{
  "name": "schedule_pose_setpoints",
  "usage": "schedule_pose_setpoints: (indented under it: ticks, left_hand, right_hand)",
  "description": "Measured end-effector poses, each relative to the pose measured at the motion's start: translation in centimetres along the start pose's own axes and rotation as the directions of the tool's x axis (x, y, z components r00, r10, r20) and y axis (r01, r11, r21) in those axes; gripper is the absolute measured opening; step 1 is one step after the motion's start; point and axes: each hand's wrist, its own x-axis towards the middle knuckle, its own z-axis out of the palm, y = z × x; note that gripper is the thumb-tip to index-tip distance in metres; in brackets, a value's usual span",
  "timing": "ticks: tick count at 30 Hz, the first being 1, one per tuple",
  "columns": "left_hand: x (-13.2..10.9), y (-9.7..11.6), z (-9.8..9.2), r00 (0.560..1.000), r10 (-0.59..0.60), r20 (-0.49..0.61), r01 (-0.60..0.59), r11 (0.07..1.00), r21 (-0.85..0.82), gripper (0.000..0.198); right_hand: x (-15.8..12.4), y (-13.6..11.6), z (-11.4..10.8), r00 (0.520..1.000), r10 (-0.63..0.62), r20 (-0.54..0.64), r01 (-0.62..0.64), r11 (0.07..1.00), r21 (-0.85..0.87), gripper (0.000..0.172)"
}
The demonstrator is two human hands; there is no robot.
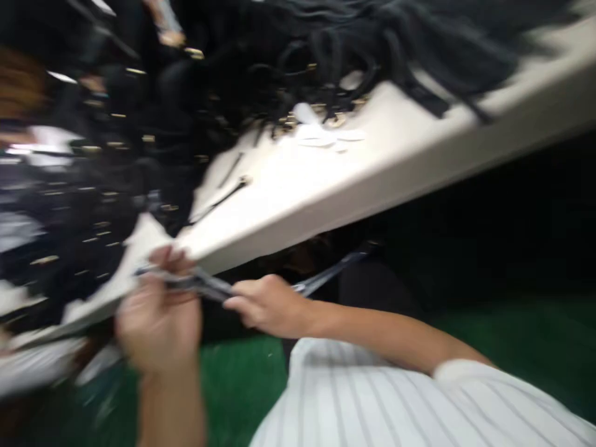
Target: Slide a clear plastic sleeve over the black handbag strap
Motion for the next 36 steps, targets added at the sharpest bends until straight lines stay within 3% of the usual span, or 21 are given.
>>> schedule_pose_setpoints:
  ticks: [2,4,7,9,11,13,15,18,22,25,27,29,31,33,36]
  left_hand:
    - [1.5,3.6,-4.7,0.968,0.217,-0.126,-0.225,0.973,-0.053,0.029]
    - [2.9,5.5,-7.7,0.929,0.338,-0.15,-0.356,0.926,-0.123,0.027]
    - [4.1,5.3,-9.6,0.899,0.399,-0.183,-0.425,0.894,-0.144,0.028]
    - [4.1,4.3,-10.0,0.878,0.441,-0.187,-0.455,0.89,-0.039,0.03]
    - [3.7,3.3,-10.4,0.842,0.531,-0.092,-0.505,0.837,0.211,0.029]
    - [3.2,2.8,-11.1,0.793,0.599,0.108,-0.582,0.693,0.426,0.026]
    - [2.6,2.6,-11.8,0.782,0.554,0.284,-0.618,0.634,0.465,0.027]
    - [1.6,2.2,-12.3,0.833,0.385,0.397,-0.534,0.749,0.393,0.032]
    - [0.2,1.1,-12.3,0.829,0.297,0.474,-0.451,0.856,0.252,0.044]
    - [-0.8,0.1,-12.7,0.851,0.232,0.471,-0.371,0.901,0.227,0.04]
    - [-1.5,-0.1,-13.4,0.867,0.15,0.475,-0.282,0.934,0.22,0.034]
    - [-2.3,0.1,-14.5,0.874,0.077,0.481,-0.141,0.985,0.099,0.033]
    - [-2.9,1.0,-15.7,0.87,0.047,0.49,0.036,0.987,-0.159,0.036]
    - [-3.3,2.3,-16.7,0.88,0.076,0.47,0.158,0.885,-0.438,0.04]
    - [-3.0,4.6,-17.7,0.931,0.11,0.347,0.172,0.706,-0.687,0.041]
  right_hand:
    - [1.5,0.3,1.1,0.995,0.08,0.062,-0.086,0.991,0.102,0.034]
    - [2.6,0.8,1.2,0.977,0.141,0.16,-0.177,0.955,0.237,0.031]
    - [2.7,0.2,0.1,0.942,0.167,0.292,-0.274,0.883,0.38,0.037]
    - [2.5,-0.9,-0.7,0.932,0.169,0.321,-0.296,0.866,0.404,0.04]
    - [2.6,-2.0,-1.0,0.923,0.161,0.35,-0.303,0.864,0.403,0.039]
    - [3.2,-2.9,-1.0,0.909,0.142,0.392,-0.313,0.853,0.417,0.037]
    - [4.0,-3.6,-1.0,0.904,0.127,0.409,-0.326,0.824,0.464,0.034]
    - [4.9,-4.3,-0.7,0.914,0.137,0.382,-0.344,0.762,0.548,0.031]
    - [6.2,-4.5,-0.1,0.926,0.255,0.278,-0.378,0.629,0.679,0.025]
    - [7.8,-3.6,0.3,0.875,0.383,0.296,-0.447,0.404,0.798,0.02]
    - [9.0,-2.4,0.4,0.842,0.413,0.346,-0.492,0.326,0.808,0.019]
    - [10.0,-1.0,0.6,0.827,0.408,0.387,-0.544,0.407,0.734,0.016]
    - [10.6,0.2,1.2,0.819,0.396,0.415,-0.573,0.592,0.566,0.02]
    - [11.1,0.8,2.5,0.832,0.36,0.422,-0.52,0.772,0.365,0.029]
    - [11.3,0.8,5.0,0.904,0.175,0.39,-0.247,0.958,0.143,0.034]
